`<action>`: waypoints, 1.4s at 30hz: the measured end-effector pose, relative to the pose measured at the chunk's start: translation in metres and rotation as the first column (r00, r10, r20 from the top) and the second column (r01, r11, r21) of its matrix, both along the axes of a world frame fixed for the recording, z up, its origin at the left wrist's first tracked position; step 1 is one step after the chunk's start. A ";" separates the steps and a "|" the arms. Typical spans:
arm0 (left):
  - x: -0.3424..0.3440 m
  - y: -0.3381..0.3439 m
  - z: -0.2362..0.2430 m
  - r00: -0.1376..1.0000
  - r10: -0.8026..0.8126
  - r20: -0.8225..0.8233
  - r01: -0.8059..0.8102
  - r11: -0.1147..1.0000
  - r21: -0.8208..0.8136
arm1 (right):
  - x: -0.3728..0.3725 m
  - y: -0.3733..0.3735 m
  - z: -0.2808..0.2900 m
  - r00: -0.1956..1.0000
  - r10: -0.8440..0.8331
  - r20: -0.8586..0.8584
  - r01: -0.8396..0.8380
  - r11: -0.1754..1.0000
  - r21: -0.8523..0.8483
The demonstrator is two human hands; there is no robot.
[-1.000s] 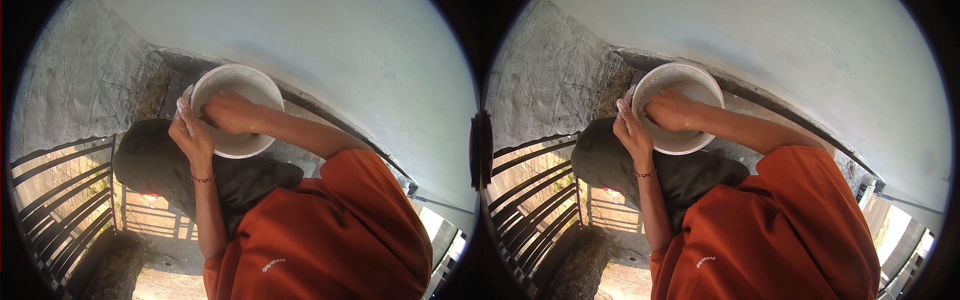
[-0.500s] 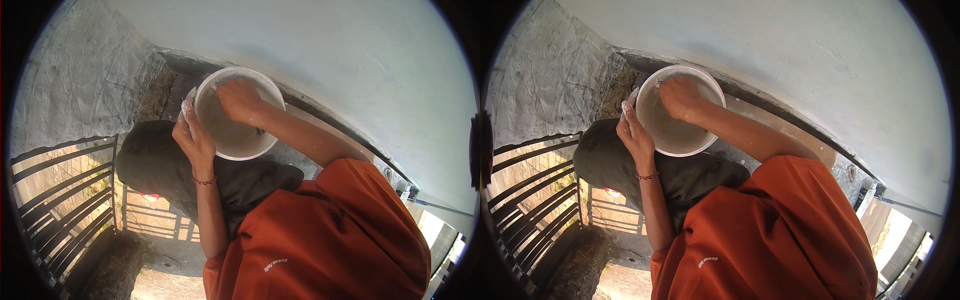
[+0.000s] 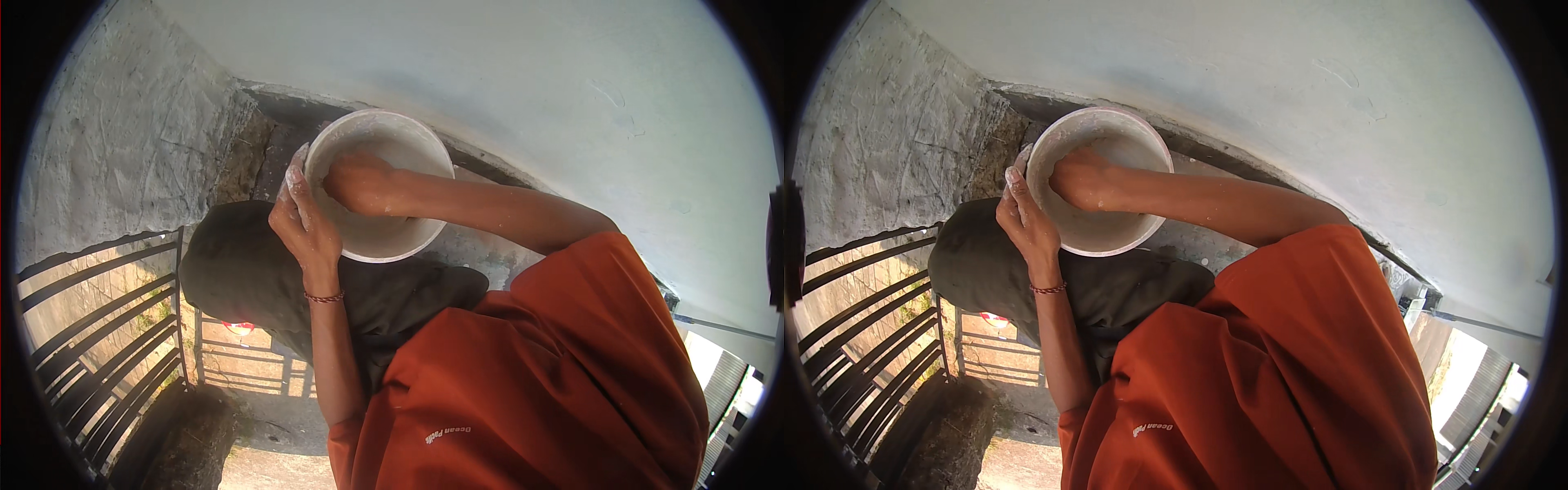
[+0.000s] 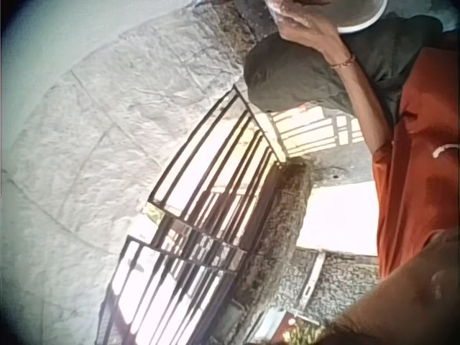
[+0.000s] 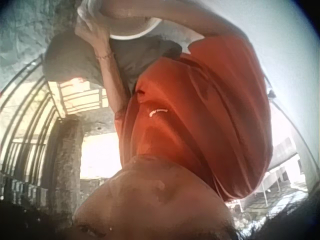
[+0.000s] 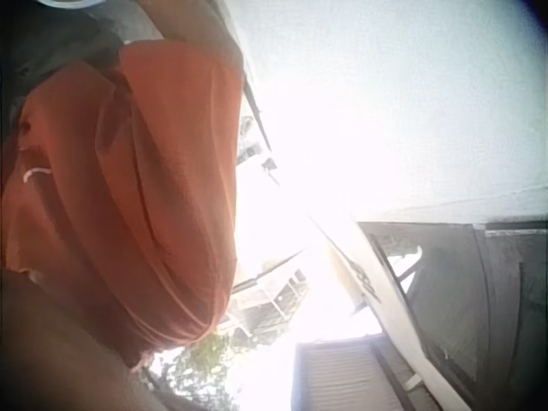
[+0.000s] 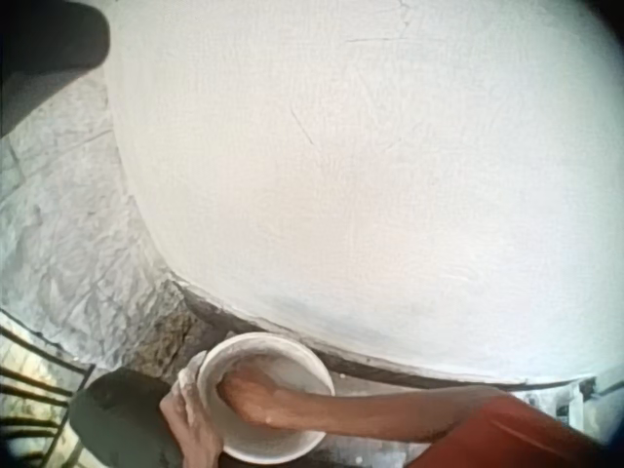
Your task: Mix white wall paint or primer in a bucket using a brush and hands.
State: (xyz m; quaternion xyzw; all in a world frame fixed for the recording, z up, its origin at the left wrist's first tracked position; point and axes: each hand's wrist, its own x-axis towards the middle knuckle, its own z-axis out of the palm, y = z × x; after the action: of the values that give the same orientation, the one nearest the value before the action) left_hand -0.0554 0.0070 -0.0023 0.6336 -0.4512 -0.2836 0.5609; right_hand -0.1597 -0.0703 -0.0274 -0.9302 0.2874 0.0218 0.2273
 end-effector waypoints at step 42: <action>0.008 0.013 -0.005 0.951 0.114 -0.289 -0.112 0.993 0.024 | -0.010 0.015 0.017 0.887 -0.395 0.240 0.189 0.783 0.592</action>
State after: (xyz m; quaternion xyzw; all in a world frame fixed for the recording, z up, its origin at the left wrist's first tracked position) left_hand -0.0475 0.0204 -0.0073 0.6122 -0.3261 -0.3423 0.6337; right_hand -0.1696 -0.0556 -0.0104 -0.7554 0.3663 -0.0985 0.5344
